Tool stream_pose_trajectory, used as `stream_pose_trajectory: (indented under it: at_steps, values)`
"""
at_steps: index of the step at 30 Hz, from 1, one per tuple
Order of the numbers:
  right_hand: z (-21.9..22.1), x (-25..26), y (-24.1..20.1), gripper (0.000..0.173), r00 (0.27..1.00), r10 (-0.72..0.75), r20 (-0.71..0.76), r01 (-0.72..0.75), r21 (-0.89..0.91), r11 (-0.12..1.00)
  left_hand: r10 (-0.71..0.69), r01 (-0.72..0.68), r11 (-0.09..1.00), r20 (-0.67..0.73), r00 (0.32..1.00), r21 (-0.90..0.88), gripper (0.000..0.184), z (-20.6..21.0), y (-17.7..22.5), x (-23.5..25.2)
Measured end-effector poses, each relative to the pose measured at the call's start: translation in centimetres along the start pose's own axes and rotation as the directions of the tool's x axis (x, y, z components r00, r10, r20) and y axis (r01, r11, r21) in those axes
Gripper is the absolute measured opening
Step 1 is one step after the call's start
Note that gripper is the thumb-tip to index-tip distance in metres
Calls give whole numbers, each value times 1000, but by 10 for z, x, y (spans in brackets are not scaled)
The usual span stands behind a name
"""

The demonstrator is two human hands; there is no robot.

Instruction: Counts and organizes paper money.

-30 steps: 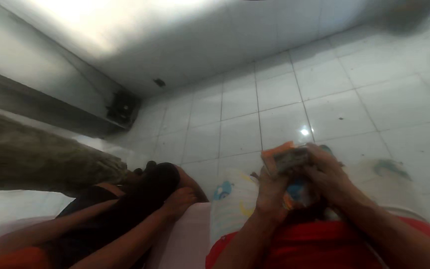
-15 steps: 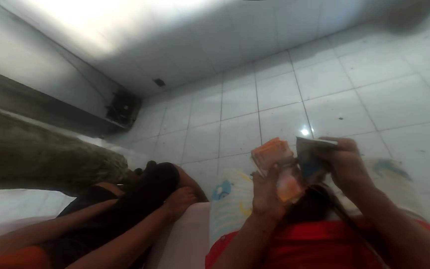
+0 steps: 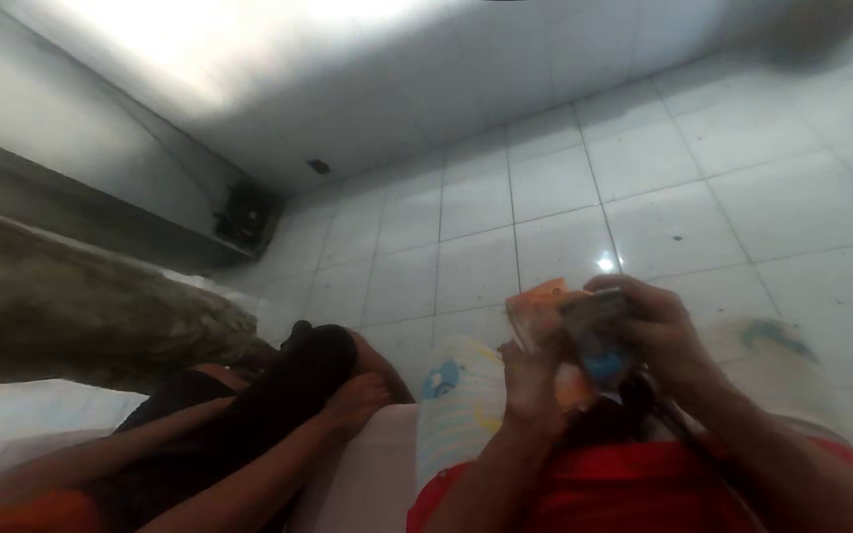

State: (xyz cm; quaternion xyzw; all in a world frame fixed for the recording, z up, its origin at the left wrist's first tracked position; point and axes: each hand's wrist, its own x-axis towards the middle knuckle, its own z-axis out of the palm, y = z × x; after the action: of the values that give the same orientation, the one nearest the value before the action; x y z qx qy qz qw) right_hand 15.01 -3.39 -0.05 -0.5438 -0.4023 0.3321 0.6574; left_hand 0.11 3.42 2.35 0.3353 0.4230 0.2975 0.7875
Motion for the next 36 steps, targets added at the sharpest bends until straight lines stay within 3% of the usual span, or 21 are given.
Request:
stream_pose_trajectory:
  at_steps: [4,9,12,16,27,33,36]
  values:
    - [2,-2,1,20,996,-24,-86,21,-36,999,-5,4,1000,28,1000,19,11,4,-2,-4]
    - [-5,3,-3,22,983,49,-178,-39,64,997,-19,48,979,150,989,-197,33,0,-6,-3]
    - [-5,4,-4,24,976,114,-184,-94,115,989,15,-9,990,44,999,-142,20,6,-3,-1]
    - [-5,4,-1,26,980,114,-162,-87,164,983,38,-37,994,6,999,-99,10,5,0,1]
    - [-6,4,0,22,988,62,-142,-43,136,990,65,-63,997,40,997,-43,14,2,-1,1]
    - [-5,2,2,31,999,18,-37,-15,70,997,55,-57,996,25,998,71,12,4,-3,1]
    - [-3,1,3,26,997,-14,-79,19,61,998,89,-93,991,47,995,92,12,4,-5,0]
